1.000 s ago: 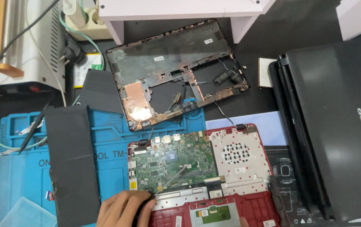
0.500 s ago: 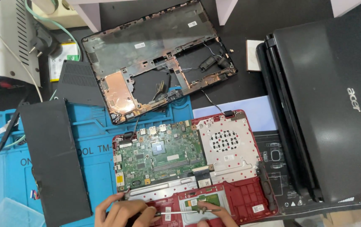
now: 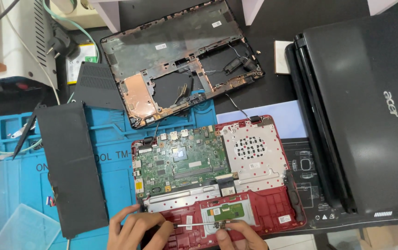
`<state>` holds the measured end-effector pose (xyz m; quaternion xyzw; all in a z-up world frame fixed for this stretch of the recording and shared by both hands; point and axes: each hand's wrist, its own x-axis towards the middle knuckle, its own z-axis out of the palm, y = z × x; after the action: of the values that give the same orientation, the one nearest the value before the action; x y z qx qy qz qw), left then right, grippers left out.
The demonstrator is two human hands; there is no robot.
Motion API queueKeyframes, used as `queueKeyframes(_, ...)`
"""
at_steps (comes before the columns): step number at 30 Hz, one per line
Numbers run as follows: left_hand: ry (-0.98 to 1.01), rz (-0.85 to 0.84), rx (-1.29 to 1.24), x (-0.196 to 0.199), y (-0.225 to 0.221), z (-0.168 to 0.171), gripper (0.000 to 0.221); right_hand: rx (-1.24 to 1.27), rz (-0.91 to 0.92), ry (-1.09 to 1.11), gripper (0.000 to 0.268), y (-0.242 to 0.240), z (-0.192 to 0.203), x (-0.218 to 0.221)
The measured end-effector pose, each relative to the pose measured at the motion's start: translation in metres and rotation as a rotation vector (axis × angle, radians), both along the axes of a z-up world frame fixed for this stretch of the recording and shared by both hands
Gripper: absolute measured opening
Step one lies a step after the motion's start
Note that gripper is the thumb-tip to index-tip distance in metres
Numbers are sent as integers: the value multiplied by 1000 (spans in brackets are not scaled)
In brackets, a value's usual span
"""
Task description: The person works on a partially disassembled red Acer netbook at a repair bench. They lift and reposition the bottom chassis, remove a red access cover, take out a RAM module, then use a screwdriver to unscrew components on the exposed motherboard and handle a black panel at the end.
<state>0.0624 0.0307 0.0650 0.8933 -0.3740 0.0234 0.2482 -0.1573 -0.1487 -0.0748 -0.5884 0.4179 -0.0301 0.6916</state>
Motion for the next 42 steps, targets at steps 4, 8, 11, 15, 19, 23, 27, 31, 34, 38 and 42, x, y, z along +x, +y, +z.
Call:
queueKeyframes(4, -27, -30, 8, -1, 10, -2, 19, 34, -139, 72, 21, -10, 56, 50)
queueKeyframes(8, -12, -38, 52, -4, 18, -2, 21, 50, -101, 174, 28, -13, 86, 65)
queueKeyframes(11, -28, -44, 79, -6, 21, -1, 24, 204, -94, 176, 38, -13, 101, 72)
queueKeyframes(15, -73, -43, 115, -7, 22, 2, 20, 255, -217, 111, 42, -11, 136, 100)
queueKeyframes(19, -133, -60, 110, -4, 18, 11, 18, 75, -106, 154, 28, -9, 110, 80)
queueKeyframes(23, -157, -66, 110, -3, 18, 14, 14, 73, -100, 111, 24, -8, 99, 74)
queueKeyframes(27, -136, -88, 128, -3, 18, 17, 14, -59, -94, -51, 18, -5, 86, 70)
queueKeyframes(31, -128, -99, 121, -5, 18, 20, 15, -125, -83, -157, 14, -2, 83, 70)
queueKeyframes(34, -74, -69, 123, -8, 19, 16, 13, -38, -130, 64, 15, -5, 94, 75)
queueKeyframes(38, 0, -31, 159, -6, 16, 24, 14, -24, -62, 226, 24, -8, 118, 86)
queueKeyframes(42, -49, -57, 151, -4, 15, 26, 14, 30, -85, 131, 20, -8, 112, 82)
